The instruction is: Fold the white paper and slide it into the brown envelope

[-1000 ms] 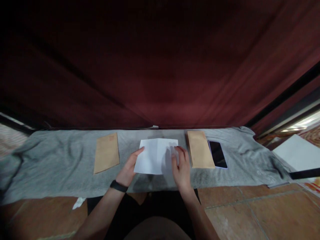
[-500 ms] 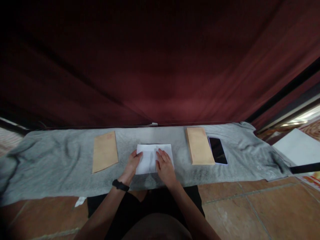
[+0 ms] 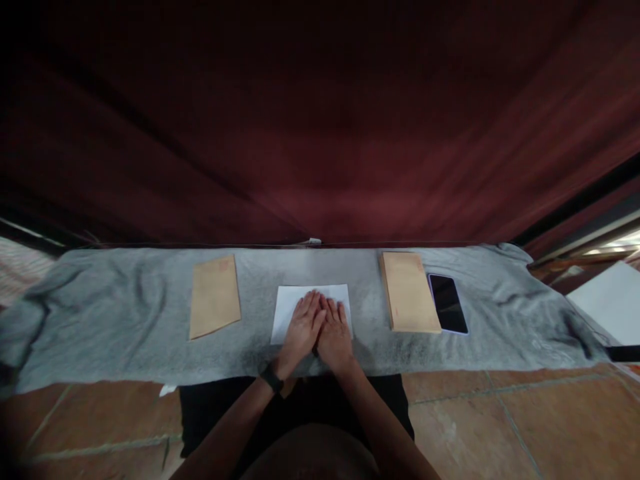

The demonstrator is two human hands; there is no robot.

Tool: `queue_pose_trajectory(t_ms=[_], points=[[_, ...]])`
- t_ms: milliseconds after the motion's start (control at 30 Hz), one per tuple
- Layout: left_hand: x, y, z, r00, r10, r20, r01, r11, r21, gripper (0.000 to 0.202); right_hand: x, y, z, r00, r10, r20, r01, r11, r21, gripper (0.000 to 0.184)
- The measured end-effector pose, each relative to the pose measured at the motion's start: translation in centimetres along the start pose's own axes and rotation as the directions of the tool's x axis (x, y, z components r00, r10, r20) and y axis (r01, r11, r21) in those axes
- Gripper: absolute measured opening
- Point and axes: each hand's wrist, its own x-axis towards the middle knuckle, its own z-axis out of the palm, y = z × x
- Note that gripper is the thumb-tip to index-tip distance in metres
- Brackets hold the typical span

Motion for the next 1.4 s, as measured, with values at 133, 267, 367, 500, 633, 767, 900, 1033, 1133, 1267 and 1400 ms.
queue_pose_trajectory(t_ms=[133,267,367,500,633,767,900,1033,1133,1267,1400], points=[[-0.1,-0.1,0.9,0.999,0.023,0.025,-0.027,0.99,0.138,0.057,0.0,0.1,0.0,1.0,0.015,0.014,-0.014,1.0,-0.022,0.061],[0.0,-1.2,-0.2,1.0,0.012,0.02,-0.017,0.972,0.236,0.06,0.2,0.1,0.1,0.999,0.047,0.007,-0.047,0.999,-0.007,0.056],[0.0,-2.2,-0.9,0.999,-0.029,-0.017,0.033,0.957,0.287,0.063,0.2,0.1,0.3,0.997,0.069,-0.021,-0.069,0.998,0.014,0.051],[-0.5,-3.6,-1.4,0.994,-0.085,-0.074,0.104,0.948,0.302,0.062,0.1,0.5,0.5,0.995,0.087,-0.055,-0.086,0.996,0.027,0.051],[-0.9,-4.3,-1.9,0.99,-0.101,-0.096,0.125,0.948,0.292,0.062,0.1,1.4,0.6,0.983,0.15,-0.11,-0.148,0.989,0.024,0.052],[-0.9,-4.2,-2.2,0.992,-0.099,-0.078,0.119,0.936,0.332,0.061,1.2,1.1,0.5,0.957,0.252,-0.141,-0.249,0.968,0.043,0.05],[-0.8,-4.1,-2.4,0.995,-0.085,-0.043,0.095,0.926,0.366,0.057,3.0,-1.1,0.8,0.991,0.117,-0.071,-0.108,0.988,0.11,0.05],[-0.8,-4.2,-2.4,0.996,-0.088,-0.019,0.089,0.914,0.396,0.059,3.7,-2.4,1.7,0.999,0.008,-0.047,-0.002,0.992,0.124,0.05],[-0.8,-4.3,-2.3,0.996,-0.087,-0.031,0.092,0.914,0.394,0.057,3.6,-1.7,2.1,0.997,0.026,-0.067,-0.02,0.996,0.085,0.05],[-0.8,-4.3,-2.1,0.993,-0.098,-0.064,0.115,0.928,0.354,0.056,3.3,0.4,1.9,0.996,0.044,-0.077,-0.041,0.999,0.034,0.052],[-0.7,-4.2,-2.1,0.991,-0.106,-0.08,0.126,0.945,0.303,0.057,2.7,2.3,1.4,0.994,0.066,-0.086,-0.067,0.998,-0.01,0.053]])
